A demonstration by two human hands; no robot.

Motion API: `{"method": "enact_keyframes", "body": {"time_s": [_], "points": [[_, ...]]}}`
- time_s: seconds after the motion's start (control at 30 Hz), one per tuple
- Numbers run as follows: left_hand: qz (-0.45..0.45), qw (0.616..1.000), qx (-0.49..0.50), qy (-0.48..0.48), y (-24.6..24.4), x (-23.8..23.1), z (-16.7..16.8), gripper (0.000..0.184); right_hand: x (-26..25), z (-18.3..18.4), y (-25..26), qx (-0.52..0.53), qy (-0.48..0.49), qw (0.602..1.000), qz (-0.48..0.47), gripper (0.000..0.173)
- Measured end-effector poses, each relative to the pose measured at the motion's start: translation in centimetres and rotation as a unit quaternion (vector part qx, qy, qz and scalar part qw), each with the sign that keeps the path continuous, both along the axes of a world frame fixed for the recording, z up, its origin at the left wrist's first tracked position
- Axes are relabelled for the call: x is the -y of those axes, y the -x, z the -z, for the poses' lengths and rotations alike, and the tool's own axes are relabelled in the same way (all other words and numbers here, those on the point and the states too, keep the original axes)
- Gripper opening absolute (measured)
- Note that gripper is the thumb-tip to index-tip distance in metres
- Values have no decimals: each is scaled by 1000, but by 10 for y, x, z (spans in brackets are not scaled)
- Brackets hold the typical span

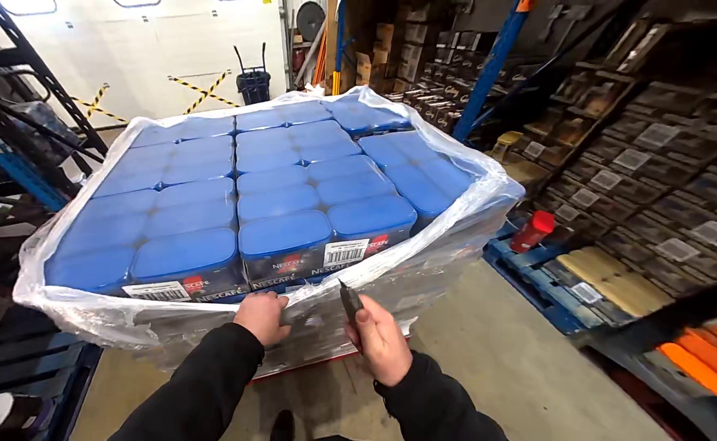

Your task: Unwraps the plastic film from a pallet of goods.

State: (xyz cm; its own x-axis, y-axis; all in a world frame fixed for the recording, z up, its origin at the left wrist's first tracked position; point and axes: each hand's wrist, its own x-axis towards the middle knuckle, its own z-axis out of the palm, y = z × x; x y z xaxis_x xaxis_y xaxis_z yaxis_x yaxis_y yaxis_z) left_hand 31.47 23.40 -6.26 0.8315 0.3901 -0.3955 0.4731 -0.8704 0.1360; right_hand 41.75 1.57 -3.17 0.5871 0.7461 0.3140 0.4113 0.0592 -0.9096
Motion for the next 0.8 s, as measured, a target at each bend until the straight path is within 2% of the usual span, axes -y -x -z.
{"method": "enact_keyframes", "body": {"time_s": [0.1, 0.13, 0.2, 0.23, 0.3, 0.37, 0.43, 0.5, 0.57, 0.63, 0.73, 0.8], "points": [[31, 999, 7, 18, 3, 1, -9, 51, -20, 6, 0, 19, 0, 999, 33, 64], [43, 999, 2, 26, 3, 0, -16, 50, -29, 18, -3, 20, 46, 998, 49, 57], [72, 996, -15, 44, 2, -3, -26, 48, -45, 60, -16, -15, 228, 971, 72, 47], [86, 995, -24, 54, 4, -6, -24, 47, -48, 88, -22, -47, 325, 941, 81, 49], [109, 991, -17, 70, 11, -15, -11, 44, -40, 139, -20, -83, 413, 900, 111, 54], [136, 988, 29, 73, 17, -26, -3, 41, -30, 147, -7, -91, 379, 910, 144, 53], [165, 982, 55, 76, 20, -33, 0, 41, -28, 111, 9, -74, 307, 937, 152, 46], [180, 979, 26, 86, 17, -37, -2, 44, -37, 66, 21, -31, 228, 961, 152, 42], [191, 977, 21, 88, 11, -43, -5, 44, -56, 43, 20, -2, 172, 972, 161, 42], [191, 977, 32, 92, 9, -46, -2, 43, -68, 60, 7, -24, 225, 959, 173, 43], [185, 978, -13, 97, 16, -44, 19, 45, -53, 139, -6, -108, 423, 883, 174, 55], [190, 976, 11, 104, 22, -51, 37, 45, -40, 148, 0, -123, 431, 875, 184, 56]]}}
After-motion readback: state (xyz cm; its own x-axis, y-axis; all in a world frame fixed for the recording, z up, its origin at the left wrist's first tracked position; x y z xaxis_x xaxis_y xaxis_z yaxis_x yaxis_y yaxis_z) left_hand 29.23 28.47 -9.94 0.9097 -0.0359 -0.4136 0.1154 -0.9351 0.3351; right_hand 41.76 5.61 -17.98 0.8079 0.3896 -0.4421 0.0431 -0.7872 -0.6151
